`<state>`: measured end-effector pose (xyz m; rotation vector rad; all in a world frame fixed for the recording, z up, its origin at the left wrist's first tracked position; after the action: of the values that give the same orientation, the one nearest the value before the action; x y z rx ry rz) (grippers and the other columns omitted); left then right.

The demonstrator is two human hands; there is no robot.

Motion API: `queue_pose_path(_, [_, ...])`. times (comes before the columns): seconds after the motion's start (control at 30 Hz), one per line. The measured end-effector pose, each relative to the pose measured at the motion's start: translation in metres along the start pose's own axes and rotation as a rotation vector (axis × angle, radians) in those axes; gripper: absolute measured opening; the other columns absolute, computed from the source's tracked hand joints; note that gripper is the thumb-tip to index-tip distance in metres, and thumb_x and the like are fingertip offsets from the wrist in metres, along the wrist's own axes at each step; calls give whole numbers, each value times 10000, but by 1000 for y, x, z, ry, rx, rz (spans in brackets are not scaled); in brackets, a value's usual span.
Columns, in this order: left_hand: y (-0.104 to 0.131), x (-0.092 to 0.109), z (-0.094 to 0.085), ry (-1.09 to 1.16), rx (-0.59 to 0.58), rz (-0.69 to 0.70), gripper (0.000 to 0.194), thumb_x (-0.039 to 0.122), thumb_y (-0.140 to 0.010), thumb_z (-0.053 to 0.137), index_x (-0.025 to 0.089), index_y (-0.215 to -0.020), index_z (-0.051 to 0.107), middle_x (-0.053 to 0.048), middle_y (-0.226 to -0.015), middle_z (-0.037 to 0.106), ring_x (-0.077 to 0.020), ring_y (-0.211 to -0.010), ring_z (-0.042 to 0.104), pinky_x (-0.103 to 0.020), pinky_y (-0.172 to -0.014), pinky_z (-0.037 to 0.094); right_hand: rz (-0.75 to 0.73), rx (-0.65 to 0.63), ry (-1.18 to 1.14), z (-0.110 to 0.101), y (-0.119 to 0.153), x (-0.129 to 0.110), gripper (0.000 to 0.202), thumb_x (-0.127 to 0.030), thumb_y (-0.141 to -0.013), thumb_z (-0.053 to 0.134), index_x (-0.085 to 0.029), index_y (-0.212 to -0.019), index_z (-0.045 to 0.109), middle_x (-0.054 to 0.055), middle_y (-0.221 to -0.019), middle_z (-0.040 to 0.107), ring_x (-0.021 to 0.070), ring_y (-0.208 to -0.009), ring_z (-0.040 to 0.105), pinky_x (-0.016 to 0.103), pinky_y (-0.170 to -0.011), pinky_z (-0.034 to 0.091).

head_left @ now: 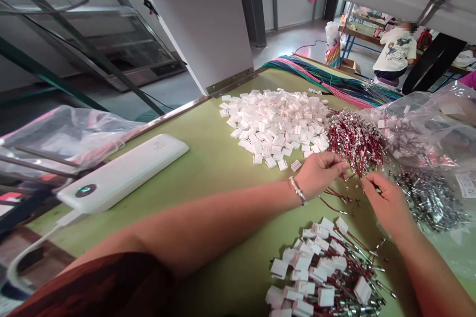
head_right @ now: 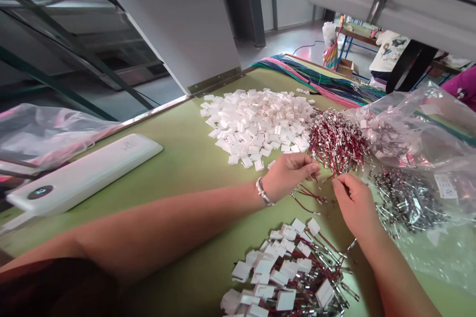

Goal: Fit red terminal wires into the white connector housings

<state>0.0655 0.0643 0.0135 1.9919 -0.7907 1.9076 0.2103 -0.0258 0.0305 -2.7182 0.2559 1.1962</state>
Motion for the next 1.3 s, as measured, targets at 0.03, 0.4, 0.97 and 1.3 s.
queue_pose_path(0.03, [1, 10, -3, -127, 28, 183, 162, 241, -852, 568, 141, -754, 650, -32, -712, 666, -91, -641, 592, -251, -651, 527, 60, -52, -63, 0, 0, 3, 311, -459, -857, 475, -202, -699, 551, -12, -637, 529, 117, -559, 424, 236, -513, 324])
queue_pose_path(0.4, [24, 18, 25, -925, -240, 785, 249, 104, -850, 464, 111, -1077, 565, -83, -903, 632, -164, -778, 593, -302, -698, 533, 481, -367, -771, 36, 11, 1, 387, -519, -680, 672, -189, -618, 480, -82, -483, 372, 26, -398, 176, 185, -368, 106])
queue_pose_path(0.97, [4, 4, 8, -474, -132, 270, 246, 227, -892, 423, 159, -706, 568, -2, -689, 574, -95, -650, 509, -237, -637, 441, 14, 151, 917, -88, -31, 90, 288, -315, -872, 435, -204, -977, 680, 91, -1014, 638, 206, -776, 582, 316, -648, 384])
queue_pose_path(1.3, [5, 0, 11, -376, -196, 232, 206, 211, -861, 473, 153, -689, 569, 16, -647, 542, -81, -619, 484, -218, -629, 426, 5, -119, 1009, -67, -25, 76, 208, -310, -858, 503, -242, -889, 697, 50, -895, 608, 193, -775, 579, 289, -585, 344])
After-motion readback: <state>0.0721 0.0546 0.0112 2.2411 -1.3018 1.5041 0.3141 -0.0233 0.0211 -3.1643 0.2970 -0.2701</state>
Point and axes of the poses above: each hand's wrist, its own y-axis away from the middle knuckle, its own z-axis out of the palm, x = y × z, the point moved 4 cm from there along -y, towards the middle knuckle
